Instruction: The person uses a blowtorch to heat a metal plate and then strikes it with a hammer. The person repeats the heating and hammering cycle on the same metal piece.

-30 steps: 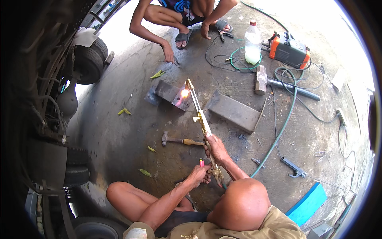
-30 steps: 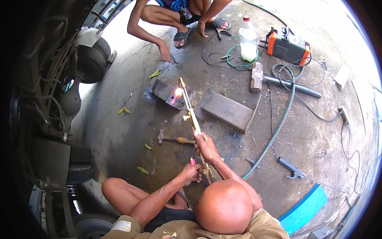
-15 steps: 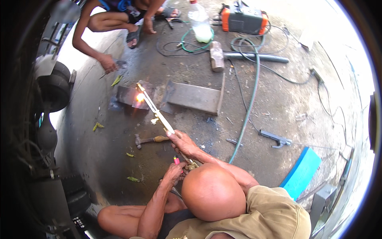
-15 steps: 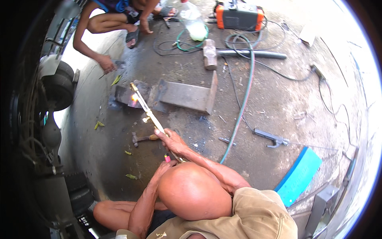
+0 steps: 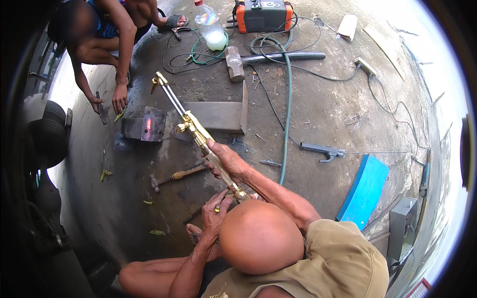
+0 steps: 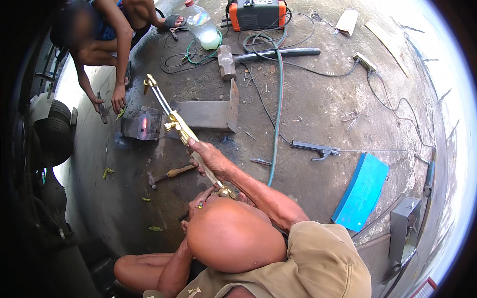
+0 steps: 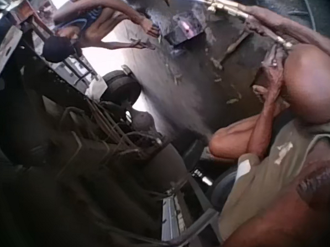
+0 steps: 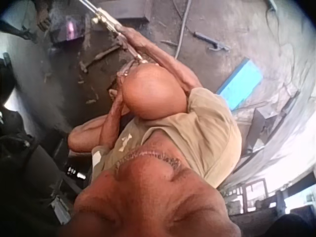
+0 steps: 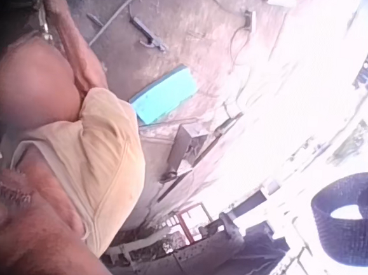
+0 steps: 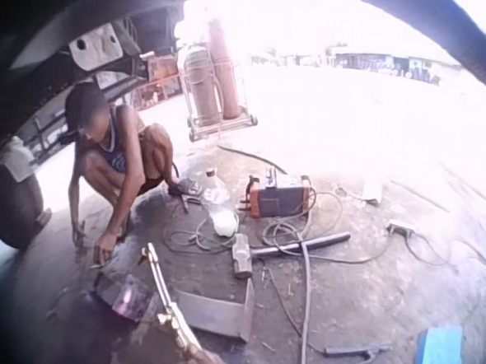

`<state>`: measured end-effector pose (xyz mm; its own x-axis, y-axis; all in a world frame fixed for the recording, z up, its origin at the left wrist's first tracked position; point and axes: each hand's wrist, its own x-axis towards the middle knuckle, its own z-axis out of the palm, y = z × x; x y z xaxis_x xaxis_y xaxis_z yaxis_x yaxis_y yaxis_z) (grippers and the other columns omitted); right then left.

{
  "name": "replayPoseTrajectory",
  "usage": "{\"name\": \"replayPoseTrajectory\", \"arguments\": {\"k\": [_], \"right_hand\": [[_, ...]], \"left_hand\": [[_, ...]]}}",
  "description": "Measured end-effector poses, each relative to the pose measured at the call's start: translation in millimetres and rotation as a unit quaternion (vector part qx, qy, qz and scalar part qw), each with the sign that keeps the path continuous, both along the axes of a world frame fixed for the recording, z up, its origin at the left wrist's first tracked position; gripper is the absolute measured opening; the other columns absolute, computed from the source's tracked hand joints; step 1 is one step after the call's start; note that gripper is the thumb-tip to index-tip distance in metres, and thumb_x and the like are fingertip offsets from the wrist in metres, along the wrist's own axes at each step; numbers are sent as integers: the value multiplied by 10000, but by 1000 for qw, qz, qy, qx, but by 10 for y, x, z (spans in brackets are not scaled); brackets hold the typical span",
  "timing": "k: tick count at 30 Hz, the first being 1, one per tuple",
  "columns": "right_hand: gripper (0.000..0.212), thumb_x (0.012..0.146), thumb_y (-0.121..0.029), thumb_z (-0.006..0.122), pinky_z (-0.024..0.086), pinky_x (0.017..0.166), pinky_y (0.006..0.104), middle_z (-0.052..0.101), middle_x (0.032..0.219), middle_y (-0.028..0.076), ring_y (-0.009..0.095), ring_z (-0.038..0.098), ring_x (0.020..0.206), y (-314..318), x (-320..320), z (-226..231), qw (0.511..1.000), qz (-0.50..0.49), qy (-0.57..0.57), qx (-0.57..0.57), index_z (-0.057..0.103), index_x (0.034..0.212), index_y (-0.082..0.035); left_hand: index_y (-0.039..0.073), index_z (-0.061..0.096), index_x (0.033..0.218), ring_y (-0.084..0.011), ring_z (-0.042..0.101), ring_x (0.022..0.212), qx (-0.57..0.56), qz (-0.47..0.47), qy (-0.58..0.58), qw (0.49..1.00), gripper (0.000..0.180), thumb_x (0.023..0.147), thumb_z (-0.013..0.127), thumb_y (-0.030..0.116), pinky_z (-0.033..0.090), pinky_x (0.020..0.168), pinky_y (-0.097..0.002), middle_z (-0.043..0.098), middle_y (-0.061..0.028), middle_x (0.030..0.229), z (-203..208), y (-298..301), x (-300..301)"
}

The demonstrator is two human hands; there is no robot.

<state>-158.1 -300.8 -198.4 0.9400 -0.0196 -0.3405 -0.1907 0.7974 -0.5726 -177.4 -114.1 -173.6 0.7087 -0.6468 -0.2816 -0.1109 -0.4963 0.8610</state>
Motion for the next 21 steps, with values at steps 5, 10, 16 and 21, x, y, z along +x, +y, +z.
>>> {"name": "replayPoseTrajectory", "arguments": {"k": [5, 10, 16, 21], "right_hand": [[752, 868, -806, 447, 396, 420, 186, 466, 669, -39, 36, 436, 478, -426, -319, -31, 996, -41, -31, 79, 534, 1039, -79], [435, 999, -511, 521, 387, 398, 187, 451, 648, -37, 31, 412, 446, -761, -662, -63, 987, -95, -58, 117, 552, 994, -77], [184, 957, -230, 628, 360, 378, 200, 429, 620, -36, 51, 403, 434, -830, -1184, -11, 987, -144, -36, 63, 477, 969, -127], [165, 971, -225, 611, 356, 371, 207, 423, 606, -30, 53, 398, 417, -837, -1420, 56, 984, -169, -14, 62, 476, 958, -131]], "left_hand": [[-39, 585, 1301, -335, 681, 923, -140, -235, -359, 893, 539, 810, 769, 86, 553, 814, -395, 669, -213, 1054, -198, -260, 21], [-31, 504, 1382, -325, 681, 843, -167, -255, -292, 906, 611, 842, 754, 111, 555, 708, -399, 671, -198, 972, 131, -768, 222], [-36, 580, 1136, -291, 654, 717, -68, -185, -474, 858, 338, 950, 633, 240, 547, 655, -389, 635, -156, 799, 524, -2220, 486], [59, 578, 878, -220, 630, 716, -34, -241, -569, 785, 149, 910, 599, 203, 506, 639, -351, 623, -100, 787, 345, -2567, 329]]}}
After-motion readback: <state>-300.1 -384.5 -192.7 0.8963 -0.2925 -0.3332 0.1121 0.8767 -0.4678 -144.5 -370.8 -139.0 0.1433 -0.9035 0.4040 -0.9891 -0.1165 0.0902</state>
